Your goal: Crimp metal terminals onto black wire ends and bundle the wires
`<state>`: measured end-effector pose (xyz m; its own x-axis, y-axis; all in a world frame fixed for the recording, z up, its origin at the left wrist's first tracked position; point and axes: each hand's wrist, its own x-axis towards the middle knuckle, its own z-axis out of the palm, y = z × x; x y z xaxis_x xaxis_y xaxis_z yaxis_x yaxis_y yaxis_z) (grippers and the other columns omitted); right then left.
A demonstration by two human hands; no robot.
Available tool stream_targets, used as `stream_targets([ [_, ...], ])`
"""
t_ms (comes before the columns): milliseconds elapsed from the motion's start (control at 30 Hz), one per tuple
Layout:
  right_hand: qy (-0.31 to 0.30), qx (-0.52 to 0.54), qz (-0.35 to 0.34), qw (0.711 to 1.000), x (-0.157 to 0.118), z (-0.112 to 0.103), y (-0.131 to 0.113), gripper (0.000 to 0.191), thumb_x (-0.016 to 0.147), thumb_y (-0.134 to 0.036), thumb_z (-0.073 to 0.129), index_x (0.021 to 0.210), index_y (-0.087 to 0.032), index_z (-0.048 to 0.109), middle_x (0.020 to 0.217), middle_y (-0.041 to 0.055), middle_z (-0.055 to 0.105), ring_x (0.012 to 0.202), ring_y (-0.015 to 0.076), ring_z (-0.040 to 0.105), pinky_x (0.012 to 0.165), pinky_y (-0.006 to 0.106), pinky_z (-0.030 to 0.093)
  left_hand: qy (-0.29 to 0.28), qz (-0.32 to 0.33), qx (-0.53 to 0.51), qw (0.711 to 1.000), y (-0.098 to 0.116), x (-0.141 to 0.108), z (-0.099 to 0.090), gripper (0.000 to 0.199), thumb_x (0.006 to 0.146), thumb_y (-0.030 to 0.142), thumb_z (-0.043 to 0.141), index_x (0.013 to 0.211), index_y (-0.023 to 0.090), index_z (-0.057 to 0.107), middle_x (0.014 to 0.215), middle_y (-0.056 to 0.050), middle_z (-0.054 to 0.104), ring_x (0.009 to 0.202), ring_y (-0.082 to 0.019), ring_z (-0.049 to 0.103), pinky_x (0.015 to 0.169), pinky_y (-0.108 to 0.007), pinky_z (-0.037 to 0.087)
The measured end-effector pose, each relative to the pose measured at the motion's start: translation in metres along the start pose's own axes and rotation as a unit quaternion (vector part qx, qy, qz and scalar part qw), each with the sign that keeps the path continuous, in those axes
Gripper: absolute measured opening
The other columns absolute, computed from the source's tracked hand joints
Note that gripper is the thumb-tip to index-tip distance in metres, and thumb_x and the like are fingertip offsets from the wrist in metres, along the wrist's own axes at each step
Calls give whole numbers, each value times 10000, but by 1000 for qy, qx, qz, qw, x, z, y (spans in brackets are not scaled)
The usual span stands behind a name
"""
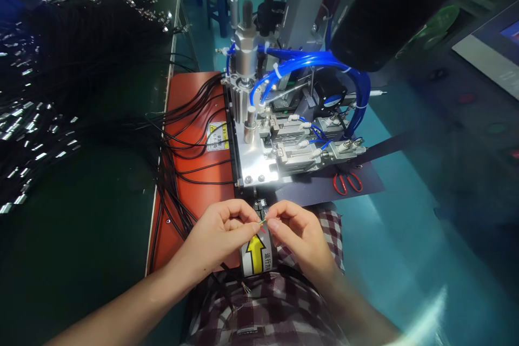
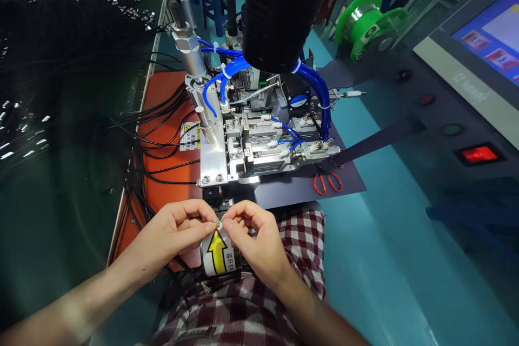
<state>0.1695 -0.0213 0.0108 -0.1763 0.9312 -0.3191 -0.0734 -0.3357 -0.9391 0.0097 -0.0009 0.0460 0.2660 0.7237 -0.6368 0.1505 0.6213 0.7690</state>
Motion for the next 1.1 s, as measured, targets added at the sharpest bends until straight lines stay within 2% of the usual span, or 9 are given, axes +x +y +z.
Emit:
stream_targets([
  [233, 3, -17, 17, 1000, 1, 6, -5, 153, 731, -298, 638, 709, -163, 570, 557, -46, 459, 501, 81, 387, 464, 218, 302, -7, -2, 6, 1000, -2, 0, -1, 180, 697, 330, 665, 712, 172, 579, 420, 70, 481, 382, -87, 497, 326, -147, 275],
  [567, 13, -25, 17, 999, 1, 7, -7, 168, 715, -318, 649, 691, -169, 575, 555, -39, 463, 503, 89, 397, 428, 211, 314, 2, 7, 3, 1000, 1, -2, 1, 189, 699, 348, 655, 689, 173, 586, 406, 67, 458, 375, -88, 471, 327, -161, 263],
  [900, 17, -8, 15, 1000, 3, 8, -3, 160, 720, -298, 652, 683, -165, 571, 568, -40, 477, 509, 88, 424, 482, 225, 343, -9, -2, -20, 1000, 0, -1, 1, 237, 709, 395, 648, 707, 183, 542, 382, 97, 372, 342, -79, 421, 346, -166, 226],
  [1100, 14, 14, 24, 1000, 2, 7, -1, 168, 724, -310, 651, 689, -166, 572, 557, -43, 482, 499, 89, 436, 482, 224, 350, -7, -1, -23, 1000, -1, -1, 1, 253, 710, 405, 658, 706, 184, 534, 385, 92, 383, 361, -86, 444, 340, -165, 221],
])
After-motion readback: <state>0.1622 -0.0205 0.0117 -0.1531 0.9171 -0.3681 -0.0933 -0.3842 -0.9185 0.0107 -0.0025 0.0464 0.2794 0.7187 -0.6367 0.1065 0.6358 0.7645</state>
